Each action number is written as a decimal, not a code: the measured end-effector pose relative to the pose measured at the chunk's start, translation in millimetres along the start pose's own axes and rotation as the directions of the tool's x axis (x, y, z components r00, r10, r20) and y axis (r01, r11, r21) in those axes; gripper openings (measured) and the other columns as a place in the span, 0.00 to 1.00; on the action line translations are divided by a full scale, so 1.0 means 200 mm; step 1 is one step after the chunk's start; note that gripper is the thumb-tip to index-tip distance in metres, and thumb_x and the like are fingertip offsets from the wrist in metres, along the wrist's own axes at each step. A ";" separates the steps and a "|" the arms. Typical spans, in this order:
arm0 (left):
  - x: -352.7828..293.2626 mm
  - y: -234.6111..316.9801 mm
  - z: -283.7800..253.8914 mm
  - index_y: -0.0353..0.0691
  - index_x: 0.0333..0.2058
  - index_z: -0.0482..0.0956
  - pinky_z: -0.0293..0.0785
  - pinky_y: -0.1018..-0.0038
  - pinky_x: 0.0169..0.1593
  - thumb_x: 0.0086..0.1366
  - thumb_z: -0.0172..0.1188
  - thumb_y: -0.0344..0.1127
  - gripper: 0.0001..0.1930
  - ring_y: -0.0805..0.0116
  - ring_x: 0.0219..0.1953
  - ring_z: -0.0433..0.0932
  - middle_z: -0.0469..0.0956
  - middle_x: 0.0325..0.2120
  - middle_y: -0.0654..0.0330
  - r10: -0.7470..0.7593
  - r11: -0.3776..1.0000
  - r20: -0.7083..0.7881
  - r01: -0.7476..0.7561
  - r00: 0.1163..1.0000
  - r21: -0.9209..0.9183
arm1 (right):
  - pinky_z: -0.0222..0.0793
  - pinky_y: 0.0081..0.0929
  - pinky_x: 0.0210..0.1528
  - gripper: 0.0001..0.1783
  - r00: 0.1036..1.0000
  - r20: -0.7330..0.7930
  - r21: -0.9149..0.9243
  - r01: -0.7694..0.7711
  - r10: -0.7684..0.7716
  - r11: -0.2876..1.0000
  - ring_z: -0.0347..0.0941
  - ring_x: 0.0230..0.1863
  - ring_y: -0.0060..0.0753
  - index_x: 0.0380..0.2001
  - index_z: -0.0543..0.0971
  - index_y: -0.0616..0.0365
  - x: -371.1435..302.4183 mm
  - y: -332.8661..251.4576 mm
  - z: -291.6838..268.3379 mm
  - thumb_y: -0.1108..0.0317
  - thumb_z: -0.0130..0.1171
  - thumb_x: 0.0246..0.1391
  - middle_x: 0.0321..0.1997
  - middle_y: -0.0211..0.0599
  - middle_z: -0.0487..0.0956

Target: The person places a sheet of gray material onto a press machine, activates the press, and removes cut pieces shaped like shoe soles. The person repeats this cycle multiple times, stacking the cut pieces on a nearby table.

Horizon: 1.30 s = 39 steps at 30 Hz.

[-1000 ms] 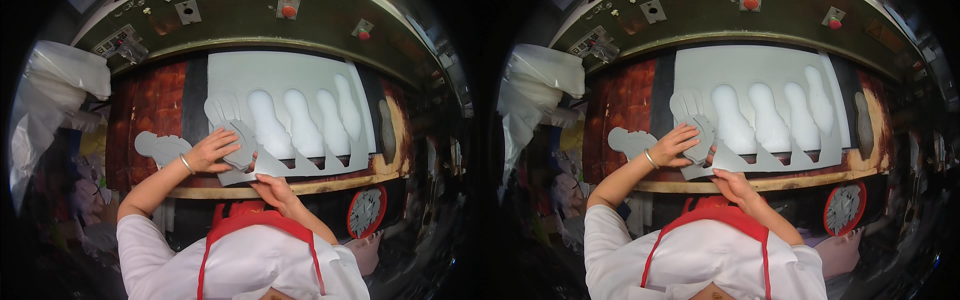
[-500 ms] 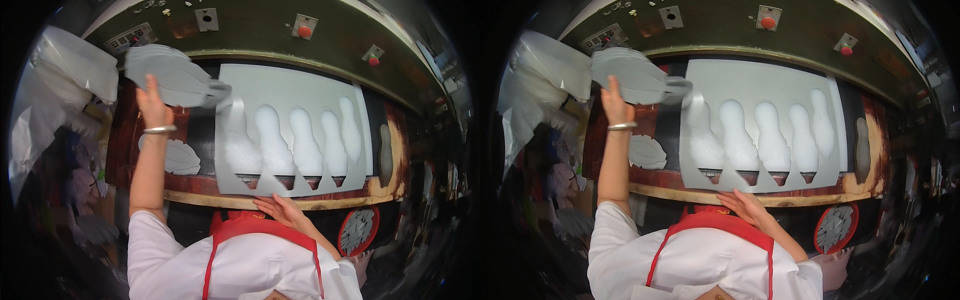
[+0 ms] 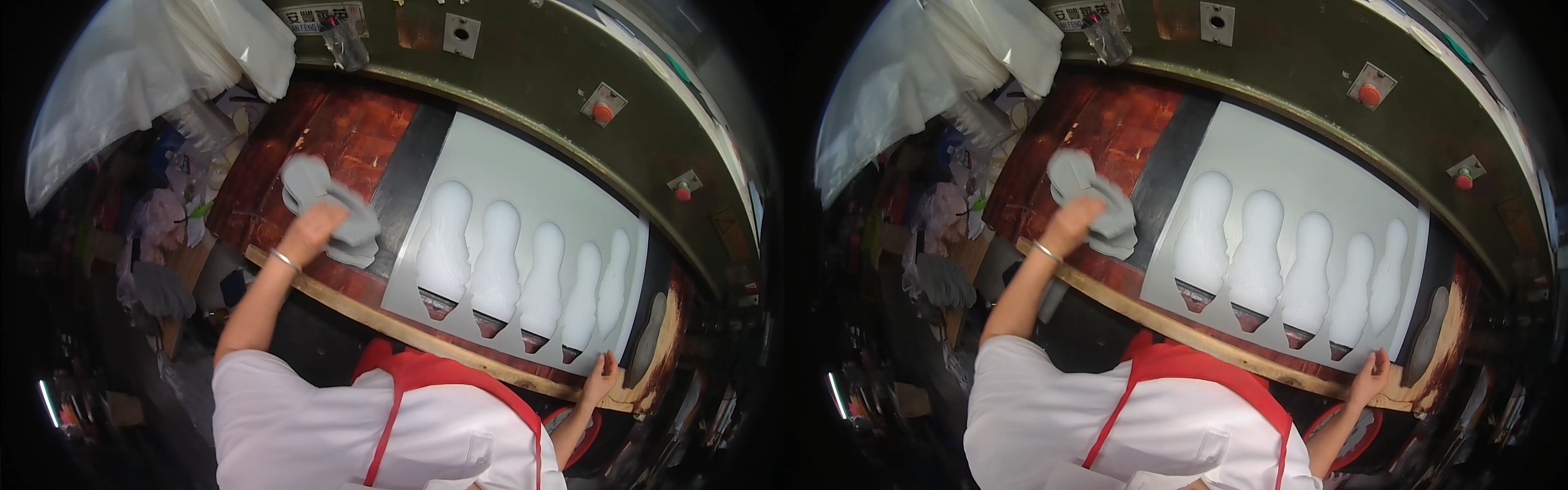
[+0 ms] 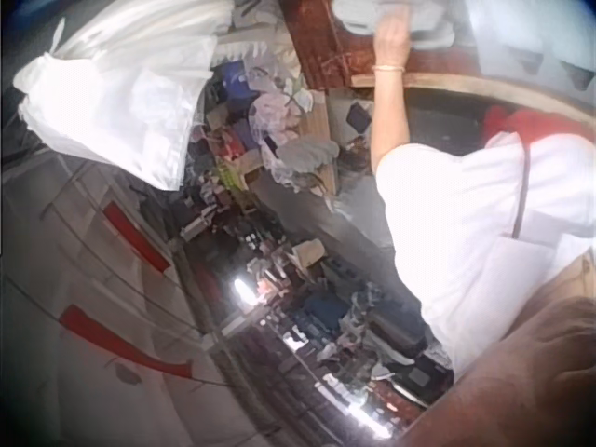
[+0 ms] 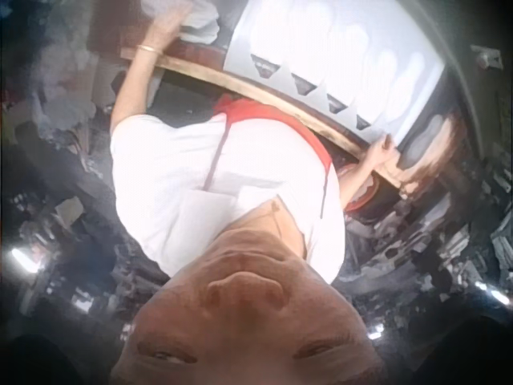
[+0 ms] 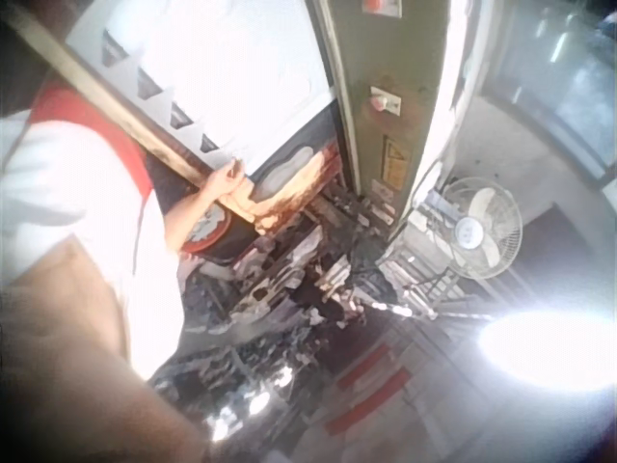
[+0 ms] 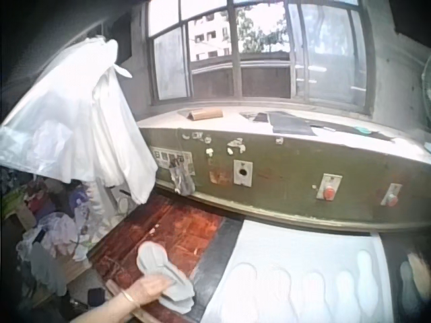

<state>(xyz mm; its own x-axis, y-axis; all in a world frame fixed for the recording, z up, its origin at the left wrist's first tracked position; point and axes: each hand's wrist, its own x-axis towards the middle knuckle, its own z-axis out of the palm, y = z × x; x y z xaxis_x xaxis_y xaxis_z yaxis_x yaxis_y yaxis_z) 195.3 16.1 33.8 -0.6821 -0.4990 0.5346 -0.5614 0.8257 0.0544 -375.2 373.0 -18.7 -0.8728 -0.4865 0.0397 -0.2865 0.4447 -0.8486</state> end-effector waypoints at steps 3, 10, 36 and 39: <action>-0.16 0.20 0.06 0.39 0.50 0.73 0.58 0.51 0.61 0.52 0.49 0.17 0.24 0.50 0.55 0.68 0.71 0.50 0.50 -0.278 0.960 0.165 0.276 0.946 0.038 | 0.67 0.31 0.48 0.22 0.975 -0.059 -0.485 0.158 -0.213 0.860 0.72 0.45 0.37 0.51 0.71 0.65 0.10 0.15 -0.07 0.68 0.57 0.53 0.44 0.45 0.75; -0.26 0.77 0.16 0.37 0.54 0.68 0.69 0.62 0.46 0.54 0.62 0.32 0.27 0.48 0.40 0.71 0.72 0.37 0.48 -0.549 0.755 0.189 0.580 0.814 -0.306 | 0.70 0.26 0.38 0.21 0.974 -0.201 -0.245 0.056 -0.108 0.968 0.73 0.35 0.33 0.46 0.74 0.67 0.15 0.16 -0.09 0.69 0.60 0.49 0.37 0.44 0.77; 0.13 0.47 0.57 0.29 0.48 0.73 0.73 0.66 0.44 0.66 0.51 0.47 0.24 0.52 0.40 0.77 0.78 0.39 0.43 -0.799 0.568 0.200 0.821 0.567 -0.059 | 0.49 0.53 0.65 0.50 0.988 -0.016 -0.483 0.129 -0.156 0.866 0.46 0.65 0.73 0.63 0.60 0.51 0.43 0.30 -0.65 0.50 0.69 0.35 0.62 0.73 0.53; 0.07 0.58 0.68 0.22 0.51 0.67 0.66 0.67 0.56 0.70 0.43 0.34 0.19 0.57 0.48 0.73 0.74 0.47 0.42 -0.822 0.454 0.213 0.833 0.528 -0.317 | 0.48 0.55 0.65 0.49 0.985 0.076 -0.463 0.171 -0.153 0.870 0.46 0.65 0.72 0.62 0.61 0.51 0.53 0.40 -0.67 0.50 0.69 0.34 0.62 0.73 0.53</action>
<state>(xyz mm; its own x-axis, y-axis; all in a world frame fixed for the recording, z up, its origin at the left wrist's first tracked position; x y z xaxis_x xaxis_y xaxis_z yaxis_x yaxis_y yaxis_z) 56.9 69.6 -68.1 0.0014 -0.9983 0.0585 -0.6744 0.0423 0.7372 -543.8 457.3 -11.3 -0.7861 -0.6046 0.1287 -0.5813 0.6521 -0.4867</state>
